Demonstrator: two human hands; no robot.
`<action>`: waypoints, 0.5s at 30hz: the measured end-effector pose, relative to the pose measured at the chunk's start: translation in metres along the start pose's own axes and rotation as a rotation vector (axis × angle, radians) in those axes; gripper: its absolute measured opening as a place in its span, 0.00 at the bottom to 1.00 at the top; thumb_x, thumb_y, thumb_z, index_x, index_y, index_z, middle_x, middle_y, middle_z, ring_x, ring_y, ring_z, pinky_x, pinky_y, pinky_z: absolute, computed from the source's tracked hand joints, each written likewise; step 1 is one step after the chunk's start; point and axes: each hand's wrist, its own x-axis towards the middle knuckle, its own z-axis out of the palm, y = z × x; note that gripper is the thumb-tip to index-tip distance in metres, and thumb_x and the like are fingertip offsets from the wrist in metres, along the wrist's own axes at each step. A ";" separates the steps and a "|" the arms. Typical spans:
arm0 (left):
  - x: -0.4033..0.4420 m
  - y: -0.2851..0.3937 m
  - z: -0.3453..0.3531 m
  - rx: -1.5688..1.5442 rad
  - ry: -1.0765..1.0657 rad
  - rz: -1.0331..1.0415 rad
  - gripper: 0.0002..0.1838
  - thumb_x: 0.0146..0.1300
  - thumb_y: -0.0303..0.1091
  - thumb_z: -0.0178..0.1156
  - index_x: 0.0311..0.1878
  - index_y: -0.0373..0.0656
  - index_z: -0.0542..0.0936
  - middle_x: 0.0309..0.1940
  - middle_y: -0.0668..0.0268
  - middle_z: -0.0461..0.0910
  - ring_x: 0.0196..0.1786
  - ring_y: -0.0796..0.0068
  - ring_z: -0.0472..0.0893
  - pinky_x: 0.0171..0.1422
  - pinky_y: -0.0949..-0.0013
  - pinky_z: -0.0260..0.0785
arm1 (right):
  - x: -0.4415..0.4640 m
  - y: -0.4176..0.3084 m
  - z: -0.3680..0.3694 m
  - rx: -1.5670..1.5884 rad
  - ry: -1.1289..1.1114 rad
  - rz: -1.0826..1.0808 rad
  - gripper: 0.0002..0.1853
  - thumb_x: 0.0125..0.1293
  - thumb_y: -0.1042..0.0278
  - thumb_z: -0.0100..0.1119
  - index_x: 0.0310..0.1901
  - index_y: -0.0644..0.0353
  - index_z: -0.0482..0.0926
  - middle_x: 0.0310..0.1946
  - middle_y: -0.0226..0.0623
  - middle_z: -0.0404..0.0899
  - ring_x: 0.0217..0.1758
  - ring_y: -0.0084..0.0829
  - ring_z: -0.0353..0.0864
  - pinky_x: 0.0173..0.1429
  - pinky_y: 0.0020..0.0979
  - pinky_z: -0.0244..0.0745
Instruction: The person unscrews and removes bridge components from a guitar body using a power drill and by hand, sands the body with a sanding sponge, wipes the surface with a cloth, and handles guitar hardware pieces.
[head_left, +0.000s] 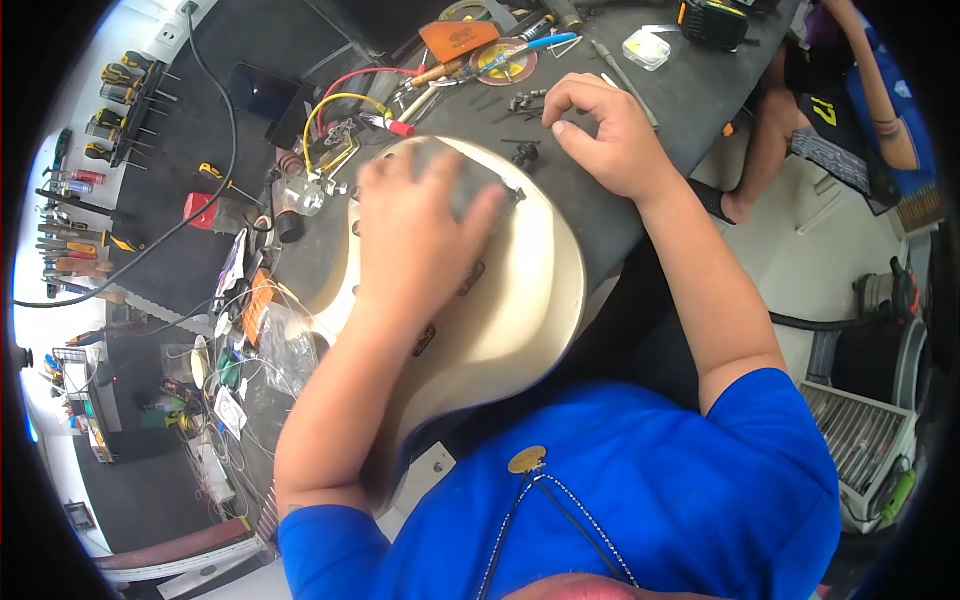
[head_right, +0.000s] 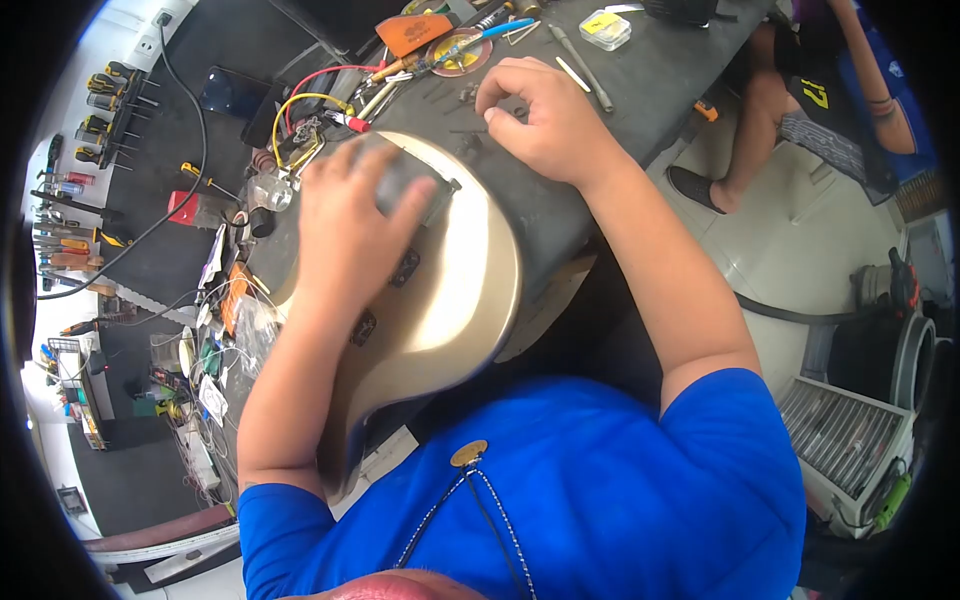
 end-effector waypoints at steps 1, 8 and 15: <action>-0.001 0.001 0.000 0.033 0.000 0.004 0.29 0.68 0.51 0.78 0.65 0.41 0.89 0.69 0.39 0.82 0.72 0.33 0.77 0.79 0.40 0.70 | -0.003 -0.001 0.001 0.000 -0.002 0.009 0.06 0.66 0.68 0.65 0.40 0.61 0.84 0.40 0.34 0.87 0.52 0.38 0.82 0.61 0.40 0.76; 0.001 -0.009 0.000 0.063 0.004 -0.002 0.29 0.68 0.50 0.78 0.64 0.40 0.90 0.69 0.40 0.83 0.71 0.36 0.78 0.78 0.42 0.72 | -0.003 -0.001 0.001 -0.004 -0.003 0.020 0.06 0.66 0.68 0.65 0.39 0.61 0.84 0.40 0.34 0.87 0.51 0.39 0.82 0.61 0.41 0.76; 0.011 -0.020 0.000 0.081 0.001 -0.018 0.27 0.69 0.49 0.78 0.61 0.37 0.91 0.70 0.38 0.82 0.71 0.31 0.79 0.80 0.39 0.71 | 0.000 -0.005 -0.001 -0.010 0.006 0.023 0.06 0.65 0.68 0.65 0.39 0.61 0.84 0.39 0.36 0.87 0.51 0.40 0.82 0.61 0.41 0.76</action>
